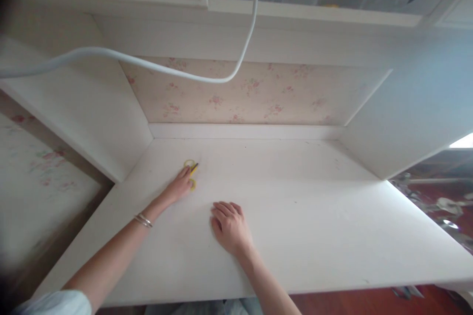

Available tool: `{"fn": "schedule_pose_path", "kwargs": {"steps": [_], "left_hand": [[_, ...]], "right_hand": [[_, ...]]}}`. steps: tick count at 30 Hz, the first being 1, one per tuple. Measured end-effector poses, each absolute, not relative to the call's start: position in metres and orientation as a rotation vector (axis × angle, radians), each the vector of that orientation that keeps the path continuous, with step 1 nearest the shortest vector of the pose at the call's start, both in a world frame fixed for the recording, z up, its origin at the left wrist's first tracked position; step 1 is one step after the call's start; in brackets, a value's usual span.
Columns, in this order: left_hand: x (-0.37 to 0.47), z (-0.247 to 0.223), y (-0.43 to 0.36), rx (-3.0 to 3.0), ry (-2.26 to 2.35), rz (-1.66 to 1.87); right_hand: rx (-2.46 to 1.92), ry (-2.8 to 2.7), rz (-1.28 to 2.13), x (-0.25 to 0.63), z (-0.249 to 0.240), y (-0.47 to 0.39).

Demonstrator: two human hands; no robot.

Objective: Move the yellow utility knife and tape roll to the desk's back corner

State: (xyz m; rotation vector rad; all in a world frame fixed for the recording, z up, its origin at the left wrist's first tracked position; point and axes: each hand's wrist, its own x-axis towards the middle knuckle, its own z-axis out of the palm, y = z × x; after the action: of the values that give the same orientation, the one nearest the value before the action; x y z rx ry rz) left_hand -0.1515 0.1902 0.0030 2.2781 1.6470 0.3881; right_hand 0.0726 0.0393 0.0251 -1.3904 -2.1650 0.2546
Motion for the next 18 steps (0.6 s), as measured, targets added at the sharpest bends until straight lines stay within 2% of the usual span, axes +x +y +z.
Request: {"fn": "schedule_pose_path", "kwargs": {"steps": [7, 12, 18], "left_hand": [[-0.068, -0.010, 0.074, 2.278, 1.557, 0.679], [-0.027, -0.012, 0.023, 2.101, 1.578, 0.833], [-0.017, -0.009, -0.002, 1.930, 1.428, 0.879]], "right_hand": [[-1.427, -1.904, 0.314, 0.082, 0.018, 0.023], [-1.512, -1.616, 0.531, 0.109, 0.016, 0.007], [-1.461, -1.932, 0.556, 0.132, 0.024, -0.006]]}}
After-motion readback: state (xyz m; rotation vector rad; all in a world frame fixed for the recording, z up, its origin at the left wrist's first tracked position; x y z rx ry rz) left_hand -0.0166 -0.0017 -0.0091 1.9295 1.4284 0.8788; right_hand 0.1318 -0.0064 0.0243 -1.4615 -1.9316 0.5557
